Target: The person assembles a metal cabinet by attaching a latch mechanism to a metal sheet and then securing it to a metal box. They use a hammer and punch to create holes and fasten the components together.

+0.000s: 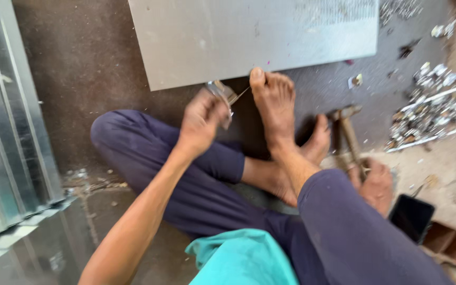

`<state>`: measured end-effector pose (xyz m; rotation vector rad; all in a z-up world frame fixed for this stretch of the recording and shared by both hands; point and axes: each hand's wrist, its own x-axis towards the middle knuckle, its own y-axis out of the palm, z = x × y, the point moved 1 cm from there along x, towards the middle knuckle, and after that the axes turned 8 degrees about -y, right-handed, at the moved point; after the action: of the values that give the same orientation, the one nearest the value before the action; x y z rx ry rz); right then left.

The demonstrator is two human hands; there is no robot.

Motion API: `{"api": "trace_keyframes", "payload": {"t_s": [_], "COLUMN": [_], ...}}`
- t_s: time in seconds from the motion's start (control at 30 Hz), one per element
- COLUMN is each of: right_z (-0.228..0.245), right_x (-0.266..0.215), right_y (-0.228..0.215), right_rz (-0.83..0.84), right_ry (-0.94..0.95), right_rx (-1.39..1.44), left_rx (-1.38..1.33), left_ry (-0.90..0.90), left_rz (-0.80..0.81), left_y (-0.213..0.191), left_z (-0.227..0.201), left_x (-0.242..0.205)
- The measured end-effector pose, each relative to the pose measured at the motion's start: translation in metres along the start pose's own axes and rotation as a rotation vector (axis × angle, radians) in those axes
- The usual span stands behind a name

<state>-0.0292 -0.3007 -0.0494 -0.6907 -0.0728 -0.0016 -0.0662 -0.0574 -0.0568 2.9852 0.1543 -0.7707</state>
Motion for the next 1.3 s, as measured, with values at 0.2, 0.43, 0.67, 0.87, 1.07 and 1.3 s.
{"api": "trace_keyframes", "payload": {"t_s": [0.2,0.43,0.67,0.87,1.07,1.3], "right_z": [0.005,0.004,0.064,0.067,0.08,0.086], "right_x": [-0.051,-0.039,-0.001,0.016,0.022,0.023], "right_y": [-0.173,-0.155,-0.154,-0.139,-0.136,-0.137], "right_rz": [0.289,0.522,0.422,0.483,0.29,0.404], "right_ry": [0.502,0.067,-0.191,-0.239,-0.408,-0.23], "right_rx": [0.018,-0.059,0.04,-0.078,0.033,-0.047], "left_rx": [0.308,0.391,0.441,0.577,0.404,0.212], "left_ry": [0.641,0.707,0.779,0.68,0.724,0.761], "left_rz": [-0.13,-0.054,-0.109,-0.1,-0.086,-0.078], "left_y": [0.015,0.024,0.022,0.022,0.023,0.025], "left_z": [-0.058,-0.029,-0.028,-0.026,-0.036,-0.055], "left_x": [0.052,0.095,0.096,0.091,0.093,0.099]}}
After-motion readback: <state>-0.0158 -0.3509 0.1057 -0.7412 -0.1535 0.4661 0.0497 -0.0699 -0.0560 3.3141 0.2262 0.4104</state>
